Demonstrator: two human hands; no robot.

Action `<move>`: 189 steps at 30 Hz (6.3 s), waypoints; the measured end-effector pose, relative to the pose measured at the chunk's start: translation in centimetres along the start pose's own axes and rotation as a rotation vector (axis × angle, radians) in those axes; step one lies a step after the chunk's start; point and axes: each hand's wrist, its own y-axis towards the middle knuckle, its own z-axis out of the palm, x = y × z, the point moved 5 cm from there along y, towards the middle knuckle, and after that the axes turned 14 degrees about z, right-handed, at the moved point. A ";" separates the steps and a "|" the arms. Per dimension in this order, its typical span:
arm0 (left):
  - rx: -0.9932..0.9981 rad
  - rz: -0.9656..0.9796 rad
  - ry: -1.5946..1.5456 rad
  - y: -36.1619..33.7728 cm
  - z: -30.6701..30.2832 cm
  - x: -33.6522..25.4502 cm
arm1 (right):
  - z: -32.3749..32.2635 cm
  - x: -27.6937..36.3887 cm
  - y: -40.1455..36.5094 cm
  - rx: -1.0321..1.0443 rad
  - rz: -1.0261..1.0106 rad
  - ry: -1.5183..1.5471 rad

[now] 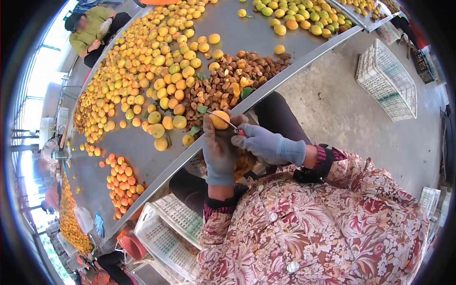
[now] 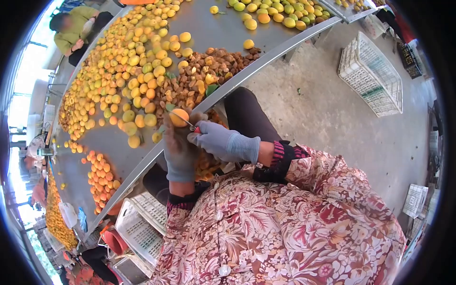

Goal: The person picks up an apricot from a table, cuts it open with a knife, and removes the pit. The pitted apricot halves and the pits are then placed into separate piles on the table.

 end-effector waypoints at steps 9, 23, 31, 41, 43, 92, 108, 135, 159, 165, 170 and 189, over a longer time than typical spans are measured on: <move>-0.132 -0.007 0.190 0.2 0.4 0.0 | -0.1 0.2 1.4 -0.207 -0.243 -0.203; -0.130 -0.035 0.145 0.4 -0.1 1.3 | -1.0 -0.4 1.8 -0.266 -0.237 -0.334; -0.019 0.435 0.558 1.4 1.3 -5.5 | -2.1 2.2 -4.6 -0.024 -0.293 -0.005; 0.282 0.721 2.003 -0.4 4.8 -6.7 | -0.3 3.6 -1.4 0.170 -0.327 0.660; 0.403 0.786 1.996 -0.2 5.9 -6.4 | -0.6 3.9 -1.9 0.284 -0.313 0.503; -0.049 0.163 0.338 -3.5 -2.2 -4.2 | -1.3 6.0 2.0 0.647 -0.653 0.570; -0.017 0.587 1.358 -0.7 3.1 -5.8 | 0.4 4.0 1.5 0.610 -0.124 0.710; 0.211 0.601 1.659 1.3 3.4 -1.7 | -4.2 8.9 0.4 -0.171 -0.797 0.664; 0.151 0.386 0.947 3.3 0.8 -2.4 | -4.6 10.6 -1.0 -0.178 -0.786 0.834; 0.170 0.343 1.103 3.5 0.0 -2.3 | -5.4 9.9 2.4 -0.066 -0.694 0.952; 0.218 0.468 1.305 3.4 1.0 -2.7 | -5.4 7.8 5.3 0.113 -0.383 1.328; 0.127 0.390 1.185 6.6 -0.6 -3.0 | -8.3 9.3 4.7 0.125 -0.657 1.375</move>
